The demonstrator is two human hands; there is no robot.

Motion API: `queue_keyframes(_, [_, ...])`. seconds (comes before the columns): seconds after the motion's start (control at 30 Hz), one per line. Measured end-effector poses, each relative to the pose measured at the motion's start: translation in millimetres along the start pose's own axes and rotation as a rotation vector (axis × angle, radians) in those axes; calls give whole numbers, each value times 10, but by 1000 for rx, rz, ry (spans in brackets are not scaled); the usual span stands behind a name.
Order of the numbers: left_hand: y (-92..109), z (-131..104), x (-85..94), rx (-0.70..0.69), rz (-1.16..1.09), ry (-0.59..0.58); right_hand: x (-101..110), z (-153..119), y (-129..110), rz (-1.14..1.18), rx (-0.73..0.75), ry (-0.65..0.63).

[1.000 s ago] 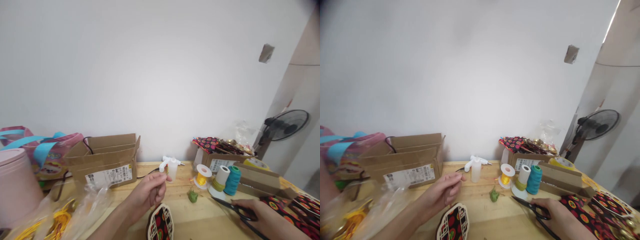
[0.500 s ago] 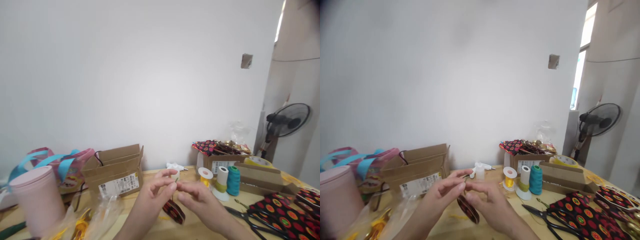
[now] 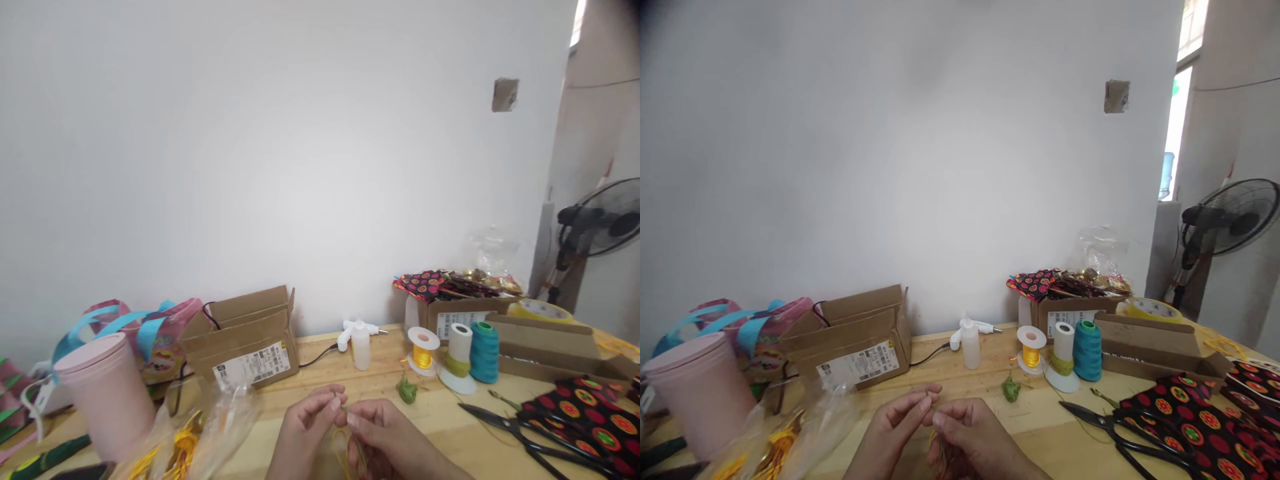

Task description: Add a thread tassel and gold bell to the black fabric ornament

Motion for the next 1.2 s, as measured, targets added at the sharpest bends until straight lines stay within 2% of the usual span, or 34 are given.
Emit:
queue_keyframes(0.17, [-24,-27,-27,-16,-32,19,67,-23,-9,-43,31,69])
queue_keyframes(0.43, [-92,-41,20,49,-130,72,52,-75,-23,-163,50,65])
queue_keyframes(0.67, [-76,-77,31,63,-108,53,90,-84,44,-108,8,110])
queue_keyframes(0.93, [-40,-111,39,36,-145,57,53,-129,41,-121,-25,105])
queue_keyframes(1.2, [32,-121,14,-18,-127,35,17,-125,43,-97,-43,38])
Point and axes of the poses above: each hand's wrist, its own z-axis towards the middle knuckle, its own x-axis out of the back of the hand, y = z × x, the point moved 9 cm from there along z, towards the middle knuckle, and after that the axes turned 7 degrees about x, right-handed, at the moved point
